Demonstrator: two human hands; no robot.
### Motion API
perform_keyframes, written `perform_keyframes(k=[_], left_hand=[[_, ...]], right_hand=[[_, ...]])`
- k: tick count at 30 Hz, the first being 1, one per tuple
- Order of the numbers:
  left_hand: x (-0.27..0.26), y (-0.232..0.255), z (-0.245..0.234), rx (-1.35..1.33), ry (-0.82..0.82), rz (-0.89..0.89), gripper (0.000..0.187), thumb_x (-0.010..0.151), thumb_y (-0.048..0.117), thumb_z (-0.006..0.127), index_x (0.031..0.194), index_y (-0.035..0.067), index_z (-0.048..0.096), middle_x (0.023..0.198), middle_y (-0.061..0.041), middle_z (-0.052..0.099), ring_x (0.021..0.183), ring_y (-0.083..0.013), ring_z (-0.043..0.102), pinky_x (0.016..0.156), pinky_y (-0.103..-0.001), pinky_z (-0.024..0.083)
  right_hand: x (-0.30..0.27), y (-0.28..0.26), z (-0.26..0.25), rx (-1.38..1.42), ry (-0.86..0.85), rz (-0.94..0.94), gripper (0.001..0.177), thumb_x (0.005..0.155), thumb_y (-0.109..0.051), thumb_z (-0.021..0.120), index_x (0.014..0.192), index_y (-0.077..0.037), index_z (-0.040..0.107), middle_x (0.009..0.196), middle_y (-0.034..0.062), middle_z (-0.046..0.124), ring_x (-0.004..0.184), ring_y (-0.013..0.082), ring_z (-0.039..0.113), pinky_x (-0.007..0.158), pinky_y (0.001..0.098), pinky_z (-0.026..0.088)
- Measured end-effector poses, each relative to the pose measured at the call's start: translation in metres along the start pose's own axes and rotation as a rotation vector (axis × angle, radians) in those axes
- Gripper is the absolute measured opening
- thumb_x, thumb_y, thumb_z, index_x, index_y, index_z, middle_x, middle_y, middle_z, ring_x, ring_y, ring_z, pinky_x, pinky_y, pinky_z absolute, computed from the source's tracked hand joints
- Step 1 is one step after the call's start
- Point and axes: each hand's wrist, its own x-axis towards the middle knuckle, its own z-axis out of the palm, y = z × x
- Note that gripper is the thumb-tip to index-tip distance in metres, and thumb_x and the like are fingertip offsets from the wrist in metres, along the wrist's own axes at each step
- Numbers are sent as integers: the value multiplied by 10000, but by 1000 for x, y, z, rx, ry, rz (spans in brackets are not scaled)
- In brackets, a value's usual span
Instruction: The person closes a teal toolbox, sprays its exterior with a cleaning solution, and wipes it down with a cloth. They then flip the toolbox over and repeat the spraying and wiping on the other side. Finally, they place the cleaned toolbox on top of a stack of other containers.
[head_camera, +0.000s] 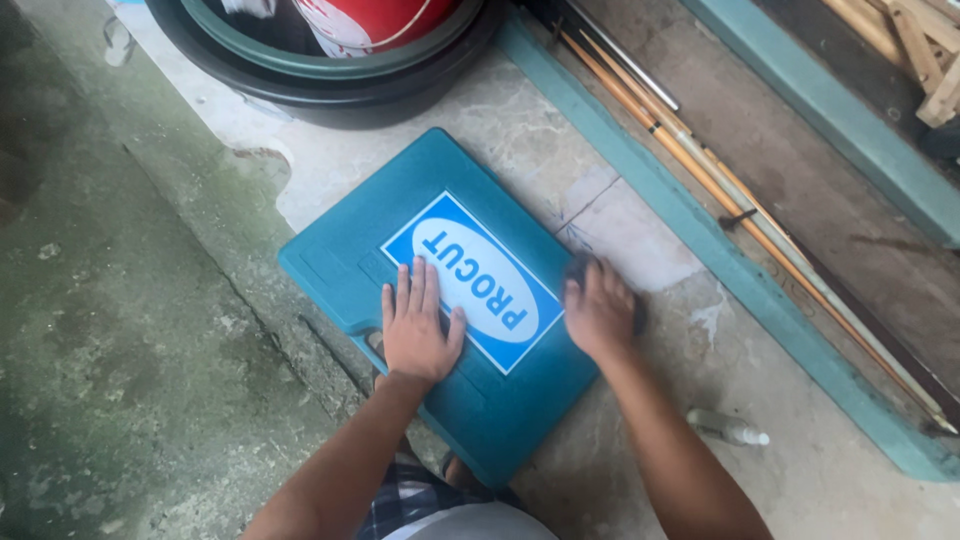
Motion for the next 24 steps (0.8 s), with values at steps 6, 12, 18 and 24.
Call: perform_keyframes(k=[6,12,18,24], left_hand=[[0,0,-2,9,-4,7,759,945,399,520,1546,-38,366,1650,-211,316,1541,-403,237,1240,-565,141],[0,-1,-1,27,-4,2,754,947,401,523,1548,-29,369,1652,-203,318,1541,-398,244,1244,-563,141],[1,-3,0,52,-29,13,766,956,415,510,1548,-46,354,1650,-220,296,1536,-404,225,1234,-562,128],[1,-2,-1,53,-49,-7,764,960,429,489,1557,-27,353,1660,-204,288,1549,-392,210,1248,-554,118]], right_hand=[[-41,-27,8,-111,60,-307,620,1032,-357,458,1582,-84,377,1651,208,325,1521,433,279,1223,577,166],[-110,-9,-14,-63,-109,-485,632,993,-433,494,1553,-156,396,1655,150,310,1526,390,258,1229,540,157],[-48,7,-21,-52,13,-200,673,990,-465,486,1562,-128,377,1655,171,302,1527,386,251,1237,543,162],[-44,-10,-16,-105,-19,-77,665,1013,-419,461,1584,-100,337,1671,191,234,1534,425,158,1227,580,98]])
